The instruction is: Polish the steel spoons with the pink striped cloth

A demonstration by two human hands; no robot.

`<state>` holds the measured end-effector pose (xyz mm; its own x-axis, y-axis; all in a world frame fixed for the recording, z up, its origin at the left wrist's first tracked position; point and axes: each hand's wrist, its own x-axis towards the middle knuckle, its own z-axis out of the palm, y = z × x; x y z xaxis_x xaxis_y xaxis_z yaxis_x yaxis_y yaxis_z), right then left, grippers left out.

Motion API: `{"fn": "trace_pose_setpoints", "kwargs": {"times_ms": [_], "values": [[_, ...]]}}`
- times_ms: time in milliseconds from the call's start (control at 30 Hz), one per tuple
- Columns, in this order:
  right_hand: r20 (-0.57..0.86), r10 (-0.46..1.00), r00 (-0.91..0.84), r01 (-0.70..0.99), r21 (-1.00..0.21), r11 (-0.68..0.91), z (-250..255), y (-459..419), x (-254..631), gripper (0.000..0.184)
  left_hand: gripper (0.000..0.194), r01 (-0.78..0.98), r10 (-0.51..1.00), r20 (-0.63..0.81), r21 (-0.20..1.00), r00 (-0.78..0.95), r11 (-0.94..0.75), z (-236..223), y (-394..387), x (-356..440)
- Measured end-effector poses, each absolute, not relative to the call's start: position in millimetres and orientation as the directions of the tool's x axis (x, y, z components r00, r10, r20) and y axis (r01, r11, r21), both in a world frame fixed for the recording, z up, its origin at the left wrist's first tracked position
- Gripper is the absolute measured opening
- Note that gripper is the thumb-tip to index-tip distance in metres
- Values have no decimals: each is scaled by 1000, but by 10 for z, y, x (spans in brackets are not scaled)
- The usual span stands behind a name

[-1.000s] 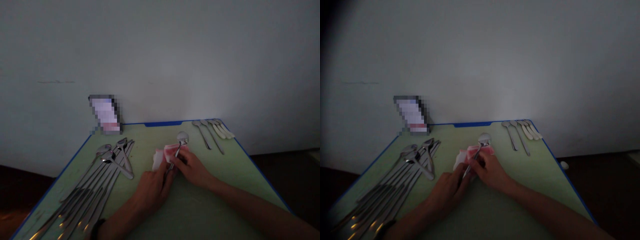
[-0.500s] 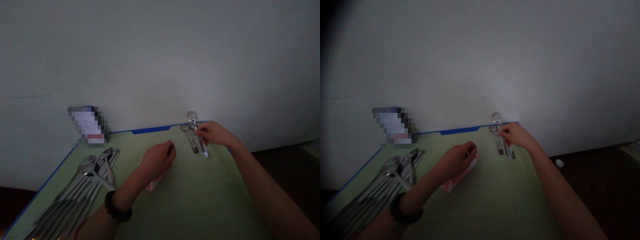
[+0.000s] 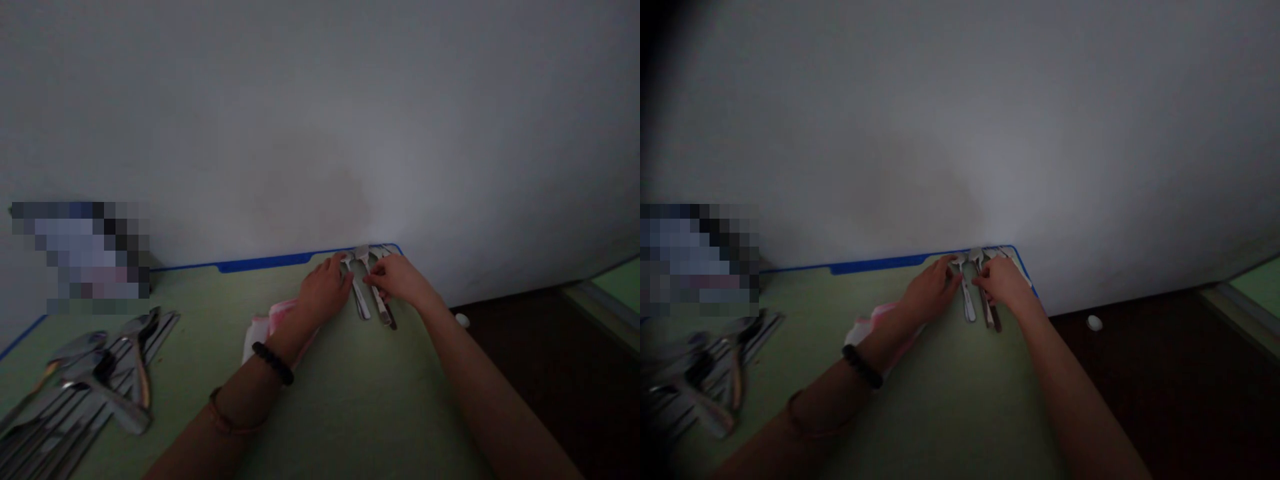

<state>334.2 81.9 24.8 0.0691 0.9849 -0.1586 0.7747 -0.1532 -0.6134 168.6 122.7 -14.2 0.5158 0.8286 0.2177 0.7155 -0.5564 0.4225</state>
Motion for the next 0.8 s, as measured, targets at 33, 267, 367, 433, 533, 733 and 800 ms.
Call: {"fn": "trace_pose_setpoints", "kwargs": {"times_ms": [33, 267, 367, 433, 533, 733, 800], "values": [[-165, 984, 65, 771, -618, -154, 246, 819, 3346, 19, 35, 716, 829, 226, 422, 512, -557, -155, 1227, 1688], [-204, 979, 10, 737, -660, -145, 283, 818, 3437, 20, 30, 736, 834, 216, 396, 507, -550, -191, 1188, 1665], [-224, 975, -13, 734, -664, -143, 304, 805, 3440, 21, 37, 756, 846, 206, 382, 491, -532, -181, 1172, 1708], [-232, 973, -10, 729, -668, -152, 306, 795, 3431, 20, 34, 765, 856, 198, 386, 477, -516, -172, 1173, 1740], [-249, 968, -16, 715, -680, -163, 306, 785, 3416, 19, 28, 769, 871, 167, 413, 463, -488, -156, 1200, 1763], [-268, 963, -27, 685, -707, -178, 336, 779, 3396, 18, 34, 744, 891, 59, 527, 450, -411, -113, 1314, 1721], [-262, 965, -19, 663, -725, -184, 340, 778, 3391, 18, 39, 721, 892, 21, 580, 452, -379, -86, 1346, 1673]]}}
